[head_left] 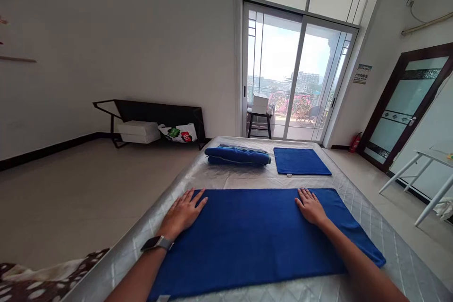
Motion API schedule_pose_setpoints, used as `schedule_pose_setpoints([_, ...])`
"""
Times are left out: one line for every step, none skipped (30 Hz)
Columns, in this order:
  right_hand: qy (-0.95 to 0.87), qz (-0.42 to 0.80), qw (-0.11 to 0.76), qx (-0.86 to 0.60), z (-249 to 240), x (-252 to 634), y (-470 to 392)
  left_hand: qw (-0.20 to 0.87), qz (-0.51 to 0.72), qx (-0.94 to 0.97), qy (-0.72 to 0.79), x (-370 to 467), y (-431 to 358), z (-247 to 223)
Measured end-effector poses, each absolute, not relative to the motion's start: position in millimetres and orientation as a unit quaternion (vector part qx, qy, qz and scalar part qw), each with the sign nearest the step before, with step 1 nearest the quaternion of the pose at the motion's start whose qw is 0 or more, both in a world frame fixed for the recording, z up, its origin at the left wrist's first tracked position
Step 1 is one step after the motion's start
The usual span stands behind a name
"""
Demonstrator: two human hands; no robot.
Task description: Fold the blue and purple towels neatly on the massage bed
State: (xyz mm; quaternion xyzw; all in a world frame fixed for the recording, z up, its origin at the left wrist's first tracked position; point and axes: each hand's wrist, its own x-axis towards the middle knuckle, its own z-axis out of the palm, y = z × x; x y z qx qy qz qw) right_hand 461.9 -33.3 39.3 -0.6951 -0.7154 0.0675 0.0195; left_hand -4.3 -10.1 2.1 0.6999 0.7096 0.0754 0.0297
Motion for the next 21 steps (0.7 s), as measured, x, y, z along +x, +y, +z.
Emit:
schedule_pose_setpoints([-0.692, 0.055, 0.012, -0.719, 38.7, 489.2, -30.6, 0.032, 0.077, 0.699, 0.71, -4.6, -10.0, 1.7])
schedule_pose_setpoints([-0.673, 0.042, 0.007, -0.739, 37.6, 514.0, -28.4, 0.032, 0.078, 0.698, 0.711, -4.9, -9.6, 1.1])
schedule_pose_setpoints([-0.658, 0.035, 0.004, -0.752, 36.1, 535.1, -26.6, 0.032, 0.08, 0.696, 0.713, -5.3, -9.1, 0.3])
schedule_pose_setpoints([-0.647, 0.032, 0.002, -0.762, 34.5, 551.7, -25.3, 0.03, 0.08, 0.695, 0.714, -5.6, -8.6, -0.5])
schedule_pose_setpoints([-0.641, 0.031, 0.002, -0.767, 33.0, 563.7, -24.5, 0.027, 0.078, 0.696, 0.713, -5.7, -8.0, -1.2])
schedule_pose_setpoints([-0.638, 0.031, 0.002, -0.77, 32.0, 571.2, -24.2, 0.023, 0.075, 0.697, 0.713, -5.6, -7.6, -1.6])
schedule_pose_setpoints([-0.636, 0.031, 0.001, -0.771, 31.8, 574.9, -24.2, 0.019, 0.07, 0.697, 0.714, -5.3, -7.3, -1.5])
schedule_pose_setpoints([-0.636, 0.031, -0.002, -0.771, 32.4, 575.7, -24.6, 0.015, 0.065, 0.696, 0.715, -4.7, -7.3, -1.1])
schedule_pose_setpoints([-0.637, 0.031, -0.007, -0.771, 34.1, 574.6, -25.2, 0.013, 0.06, 0.695, 0.716, -4.0, -7.4, -0.3])
schedule_pose_setpoints([-0.636, 0.03, -0.014, -0.771, 36.5, 572.0, -25.9, 0.012, 0.056, 0.695, 0.717, -3.1, -7.7, 0.8])
schedule_pose_setpoints([-0.63, 0.026, -0.022, -0.776, 39.7, 568.4, -26.8, 0.012, 0.053, 0.695, 0.717, -2.1, -8.1, 2.0])
schedule_pose_setpoints([-0.621, 0.015, -0.027, -0.783, 43.2, 563.5, -27.8, 0.012, 0.051, 0.696, 0.716, -1.2, -8.6, 3.1])
schedule_pose_setpoints([-0.612, -0.005, -0.025, -0.79, 46.9, 556.6, -29.0, 0.011, 0.051, 0.697, 0.716, -0.4, -8.9, 4.0])
schedule_pose_setpoints([-0.606, -0.031, -0.015, -0.794, 50.3, 546.9, -30.4, 0.01, 0.051, 0.697, 0.715, 0.3, -9.1, 4.7])
schedule_pose_setpoints([-0.607, -0.058, 0.001, -0.793, 53.2, 533.7, -32.4, 0.008, 0.051, 0.698, 0.715, 0.9, -9.1, 5.0])
schedule_pose_setpoints([-0.616, -0.08, 0.023, -0.783, 55.2, 516.4, -35.0, 0.006, 0.051, 0.698, 0.714, 1.3, -8.9, 5.2])
schedule_pose_setpoints([-0.638, -0.091, 0.046, -0.763, 56.3, 495.0, -38.4, 0.005, 0.05, 0.698, 0.714, 1.7, -8.6, 5.1])
schedule_pose_setpoints([-0.666, -0.083, 0.065, -0.738, 56.1, 470.0, -42.7, 0.005, 0.049, 0.698, 0.714, 1.9, -8.3, 4.9])
schedule_pose_setpoints([-0.698, -0.063, 0.08, -0.708, 54.7, 442.6, -47.9, 0.005, 0.049, 0.699, 0.714, 2.1, -8.0, 4.7])
schedule_pose_setpoints([-0.734, -0.03, 0.091, -0.672, 52.2, 414.3, -54.1, 0.005, 0.049, 0.699, 0.713, 2.3, -7.7, 4.5])
schedule_pose_setpoints([-0.765, 0.006, 0.098, -0.636, 49.0, 386.9, -60.9, 0.006, 0.05, 0.699, 0.713, 2.3, -7.6, 4.3])
